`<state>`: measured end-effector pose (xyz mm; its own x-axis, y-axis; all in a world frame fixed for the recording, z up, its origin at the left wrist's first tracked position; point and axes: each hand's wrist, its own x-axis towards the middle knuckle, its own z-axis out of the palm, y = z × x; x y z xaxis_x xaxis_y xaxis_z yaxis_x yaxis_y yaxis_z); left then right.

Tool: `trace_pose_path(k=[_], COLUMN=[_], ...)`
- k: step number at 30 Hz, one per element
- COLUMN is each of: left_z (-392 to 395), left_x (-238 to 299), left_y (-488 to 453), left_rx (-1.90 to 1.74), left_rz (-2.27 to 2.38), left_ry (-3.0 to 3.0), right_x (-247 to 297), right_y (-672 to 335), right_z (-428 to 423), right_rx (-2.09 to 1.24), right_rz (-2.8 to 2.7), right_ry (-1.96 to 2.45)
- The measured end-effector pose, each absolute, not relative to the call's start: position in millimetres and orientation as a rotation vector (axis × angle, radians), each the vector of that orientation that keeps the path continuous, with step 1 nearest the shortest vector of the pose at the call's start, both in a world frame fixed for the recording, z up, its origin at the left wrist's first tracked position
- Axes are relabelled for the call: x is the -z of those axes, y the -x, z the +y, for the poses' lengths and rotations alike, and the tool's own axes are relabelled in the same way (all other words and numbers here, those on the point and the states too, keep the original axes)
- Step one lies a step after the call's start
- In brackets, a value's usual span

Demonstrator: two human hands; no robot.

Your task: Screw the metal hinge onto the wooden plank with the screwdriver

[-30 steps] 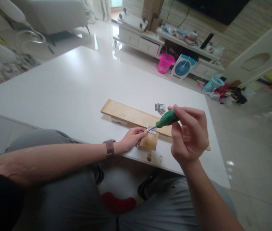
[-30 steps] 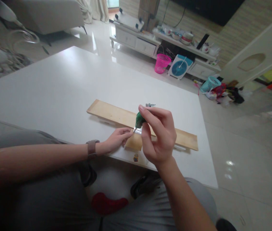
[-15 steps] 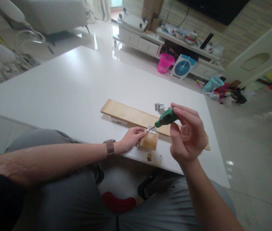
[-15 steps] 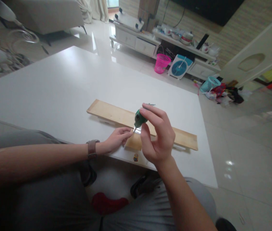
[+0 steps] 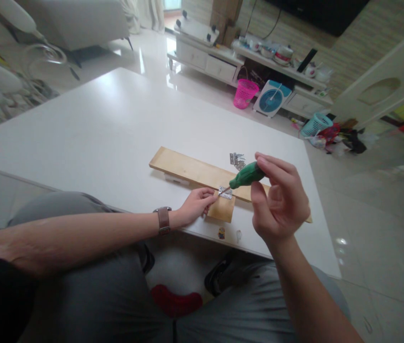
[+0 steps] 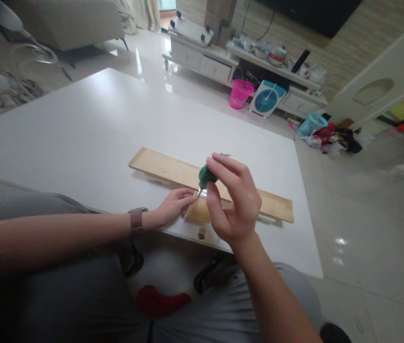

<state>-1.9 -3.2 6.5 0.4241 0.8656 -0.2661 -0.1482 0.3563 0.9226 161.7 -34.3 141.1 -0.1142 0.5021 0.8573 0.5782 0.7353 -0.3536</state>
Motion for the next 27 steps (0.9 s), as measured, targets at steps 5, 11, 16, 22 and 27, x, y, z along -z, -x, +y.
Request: trace_pose_path(k=[5,11,16,22,27], left_z=[-3.2,-4.0,-3.8,-3.3,-3.9], left_x=[-6.4,-6.2,-8.5,-8.2,-6.2], left_y=[2.4,2.4,2.3,2.4,2.0], left_rx=[-0.778,-0.781,-0.773,-0.779,-0.779], left_rz=[0.883,0.897,0.899,0.901,0.897], left_ry=[-0.992,-0.989,-1.001,-0.995,-0.989], right_x=[-144.4,-139.5,-139.2,-141.7,-138.2], right_y=[-161.3,-161.1,-162.6,-159.7,-160.7], right_z=[-36.4,-36.3,-34.3,-36.5,-34.5], right_rx=[0.135,-0.015,0.062,0.04,0.05], right_rz=[-1.731,-1.723,-1.738,-1.679,-1.688], right_ry=[0.878,0.868,0.837,0.853,0.843])
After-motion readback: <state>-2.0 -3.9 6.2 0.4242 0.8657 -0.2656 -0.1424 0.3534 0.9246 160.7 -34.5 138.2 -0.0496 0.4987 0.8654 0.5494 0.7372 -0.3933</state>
